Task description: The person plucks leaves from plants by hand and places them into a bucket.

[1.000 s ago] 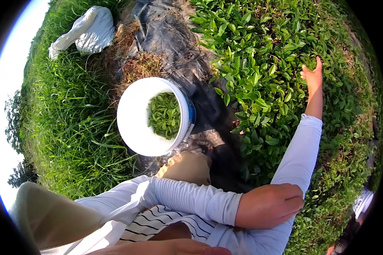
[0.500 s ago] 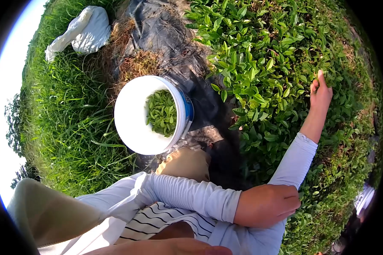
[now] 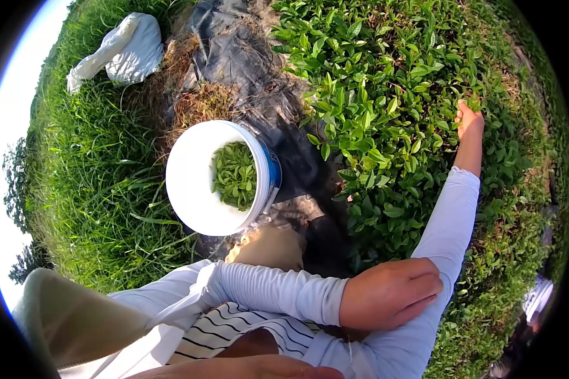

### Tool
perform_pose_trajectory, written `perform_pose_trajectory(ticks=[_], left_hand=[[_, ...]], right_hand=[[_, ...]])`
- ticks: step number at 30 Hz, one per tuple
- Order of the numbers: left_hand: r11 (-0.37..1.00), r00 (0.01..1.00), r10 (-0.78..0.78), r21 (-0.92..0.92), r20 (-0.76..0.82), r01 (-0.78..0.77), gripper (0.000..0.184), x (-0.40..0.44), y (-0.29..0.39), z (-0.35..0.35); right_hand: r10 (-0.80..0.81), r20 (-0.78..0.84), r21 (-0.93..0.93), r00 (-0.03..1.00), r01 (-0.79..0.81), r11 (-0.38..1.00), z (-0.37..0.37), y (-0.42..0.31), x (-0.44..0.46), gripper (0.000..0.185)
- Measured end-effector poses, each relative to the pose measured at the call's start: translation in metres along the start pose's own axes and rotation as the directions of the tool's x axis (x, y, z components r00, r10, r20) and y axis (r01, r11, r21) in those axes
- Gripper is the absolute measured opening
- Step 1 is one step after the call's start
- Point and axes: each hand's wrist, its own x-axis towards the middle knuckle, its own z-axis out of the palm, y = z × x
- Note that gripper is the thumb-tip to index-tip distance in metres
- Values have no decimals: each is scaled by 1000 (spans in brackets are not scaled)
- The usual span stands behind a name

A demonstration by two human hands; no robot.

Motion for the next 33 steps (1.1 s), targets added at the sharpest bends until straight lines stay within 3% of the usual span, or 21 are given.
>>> perform_pose_trajectory(ticks=[1,5,8,10,12,13,14,15,17,18,19,21,23,25,27,28,29,30,31,33], left_hand=[[1000,999,-24,-9,45,24,8,-2,0,0],[997,988,-26,-66,152,36,12,-7,2,6],[996,985,-6,-86,172,21,13,-5,-1,11],[994,985,29,-105,168,-11,13,-4,0,13],[991,982,92,-111,167,-74,12,-5,-4,17],[990,983,95,-113,158,-78,12,-6,-4,18],[990,984,101,-116,147,-84,12,-5,-2,17],[988,986,108,-120,131,-92,12,-4,0,17],[990,989,78,-126,129,-61,11,-3,3,19],[990,989,64,-130,133,-47,11,-3,4,19],[990,991,57,-135,122,-41,11,-4,5,18],[988,994,53,-152,94,-38,11,-2,5,15],[994,979,41,-105,199,-20,12,-7,7,18],[997,966,55,-73,253,-38,12,-10,7,17],[995,971,72,-84,228,-54,12,-16,9,22],[995,970,78,-74,229,-63,12,-17,10,22],[995,970,82,-65,230,-69,11,-19,10,22],[996,969,86,-54,232,-76,11,-20,11,22],[996,970,76,-60,230,-64,11,-22,12,23],[997,971,60,-66,232,-45,11,-24,14,26]], right_hand=[[123,120,248,985,-150,957,-9,2,-10,25],[126,360,497,924,-305,812,-15,44,-87,14],[20,632,458,774,-394,797,57,37,-215,10],[-66,805,344,589,-374,861,117,12,-310,12],[-166,881,237,442,-110,965,168,-2,-373,18],[-457,825,464,333,65,884,195,10,-392,16],[-632,745,559,212,318,766,217,6,-405,22],[-558,822,444,113,486,753,238,21,-412,33],[-372,923,293,-94,798,526,280,51,-428,60],[-100,994,66,-39,957,283,273,58,-433,82],[75,997,-33,15,969,244,271,62,-430,90],[-394,916,233,-72,896,378,264,77,-419,72],[-548,831,325,95,716,618,235,44,-400,43],[-458,761,170,460,539,825,175,5,-378,7],[-258,580,88,773,255,963,110,14,-331,6],[-331,412,165,849,288,943,75,17,-303,11],[-290,191,84,938,278,957,44,11,-280,14],[-245,-62,40,968,247,968,15,13,-246,16],[-259,-218,-34,941,258,966,-10,11,-216,19],[-303,-250,-280,920,231,932,-37,9,-157,35]])
